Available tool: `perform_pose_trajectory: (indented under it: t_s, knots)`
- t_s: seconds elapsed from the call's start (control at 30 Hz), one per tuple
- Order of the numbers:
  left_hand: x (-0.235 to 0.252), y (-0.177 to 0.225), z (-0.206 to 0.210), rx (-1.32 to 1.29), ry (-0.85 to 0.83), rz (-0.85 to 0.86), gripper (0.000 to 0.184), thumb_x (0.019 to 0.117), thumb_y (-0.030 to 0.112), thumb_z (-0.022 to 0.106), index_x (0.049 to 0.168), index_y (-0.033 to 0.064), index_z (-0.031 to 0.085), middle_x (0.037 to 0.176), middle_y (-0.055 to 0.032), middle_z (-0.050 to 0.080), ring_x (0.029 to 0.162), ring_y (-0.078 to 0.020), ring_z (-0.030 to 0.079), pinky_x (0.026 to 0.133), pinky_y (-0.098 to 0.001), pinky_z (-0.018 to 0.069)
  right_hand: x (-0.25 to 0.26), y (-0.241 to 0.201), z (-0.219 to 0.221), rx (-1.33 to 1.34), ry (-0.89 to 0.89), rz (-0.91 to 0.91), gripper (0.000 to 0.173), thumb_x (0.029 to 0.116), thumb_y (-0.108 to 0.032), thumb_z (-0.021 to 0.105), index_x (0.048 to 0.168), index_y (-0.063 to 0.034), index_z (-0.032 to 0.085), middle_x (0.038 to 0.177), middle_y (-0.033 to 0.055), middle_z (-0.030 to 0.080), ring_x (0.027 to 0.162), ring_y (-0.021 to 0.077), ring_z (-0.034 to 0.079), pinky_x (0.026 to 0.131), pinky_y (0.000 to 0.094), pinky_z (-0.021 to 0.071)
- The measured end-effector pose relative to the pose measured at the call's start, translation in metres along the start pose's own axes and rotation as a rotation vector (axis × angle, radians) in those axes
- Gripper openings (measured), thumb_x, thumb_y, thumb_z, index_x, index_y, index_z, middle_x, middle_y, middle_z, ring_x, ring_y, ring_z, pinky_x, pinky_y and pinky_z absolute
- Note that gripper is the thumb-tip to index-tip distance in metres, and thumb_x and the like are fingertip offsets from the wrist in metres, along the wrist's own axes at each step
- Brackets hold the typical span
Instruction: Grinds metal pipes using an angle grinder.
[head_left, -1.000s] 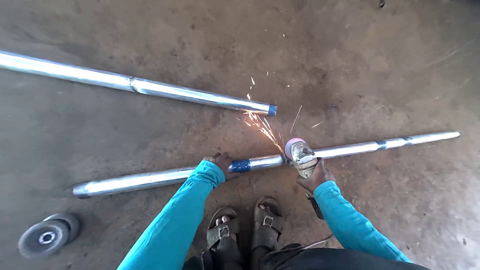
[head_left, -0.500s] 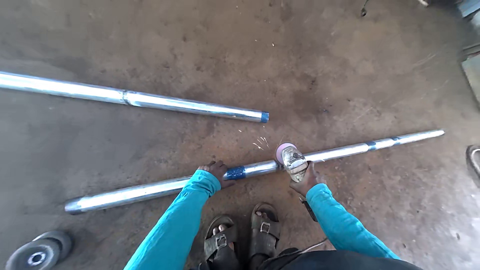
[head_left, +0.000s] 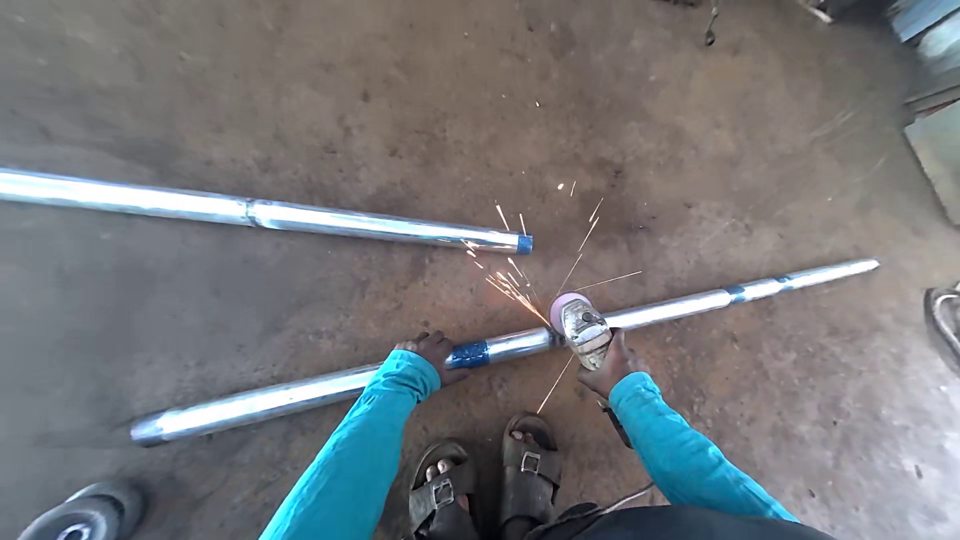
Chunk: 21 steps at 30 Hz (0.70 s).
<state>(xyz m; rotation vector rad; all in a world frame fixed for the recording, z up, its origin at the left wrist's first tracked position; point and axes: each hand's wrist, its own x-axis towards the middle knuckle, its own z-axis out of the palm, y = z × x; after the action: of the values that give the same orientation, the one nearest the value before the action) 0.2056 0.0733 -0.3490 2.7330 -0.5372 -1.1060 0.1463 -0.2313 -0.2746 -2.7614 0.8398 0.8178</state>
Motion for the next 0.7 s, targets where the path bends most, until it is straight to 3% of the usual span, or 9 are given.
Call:
perform_pose_trajectory:
  t_s: [0.1, 0.2, 0.33, 0.7]
  knots:
    - [0.001, -0.002, 0.001, -0.013, -0.005, 0.006, 0.072, 0.09, 0.067, 0.067, 0.129, 0.0059, 0.067, 0.138, -0.0154, 0.063, 0.131, -0.0354, 0.059, 0.104, -0.0571, 0.0496, 0.001, -0.001, -0.002, 0.028, 0.011, 0.002, 0.11, 0.071, -0.042, 0.092, 0.156, -0.0069, 0.032, 0.123, 0.0243, 0.069, 0.113, 0.0432, 0.069, 0.094, 0.0626, 0.0543]
    - [0.002, 0.003, -0.008, -0.001, -0.09, -0.019, 0.074, 0.0919, 0.066, 0.065, 0.14, 0.0098, 0.061, 0.144, -0.0145, 0.059, 0.136, -0.0346, 0.055, 0.107, -0.0568, 0.0472, 0.002, 0.001, -0.001, 0.015, -0.006, -0.001, 0.11, 0.0715, -0.044, 0.092, 0.156, -0.0065, 0.032, 0.122, 0.0238, 0.069, 0.113, 0.0428, 0.069, 0.093, 0.0624, 0.0543]
    - [0.002, 0.002, -0.008, 0.018, -0.061, -0.012, 0.071, 0.0915, 0.066, 0.066, 0.13, 0.0063, 0.067, 0.14, -0.0159, 0.062, 0.133, -0.0353, 0.057, 0.106, -0.0567, 0.0486, 0.0, -0.002, 0.001, 0.015, -0.023, -0.012, 0.11, 0.0711, -0.045, 0.092, 0.156, -0.0076, 0.033, 0.121, 0.023, 0.07, 0.111, 0.0425, 0.07, 0.092, 0.0615, 0.0553]
    - [0.004, 0.001, -0.007, 0.021, -0.053, -0.004, 0.074, 0.091, 0.068, 0.064, 0.131, 0.0059, 0.067, 0.138, -0.0163, 0.063, 0.131, -0.0355, 0.059, 0.105, -0.0565, 0.049, 0.005, 0.0, -0.001, 0.028, 0.006, -0.02, 0.107, 0.0719, -0.042, 0.091, 0.155, -0.0072, 0.033, 0.119, 0.0239, 0.071, 0.11, 0.0436, 0.07, 0.091, 0.0631, 0.0549]
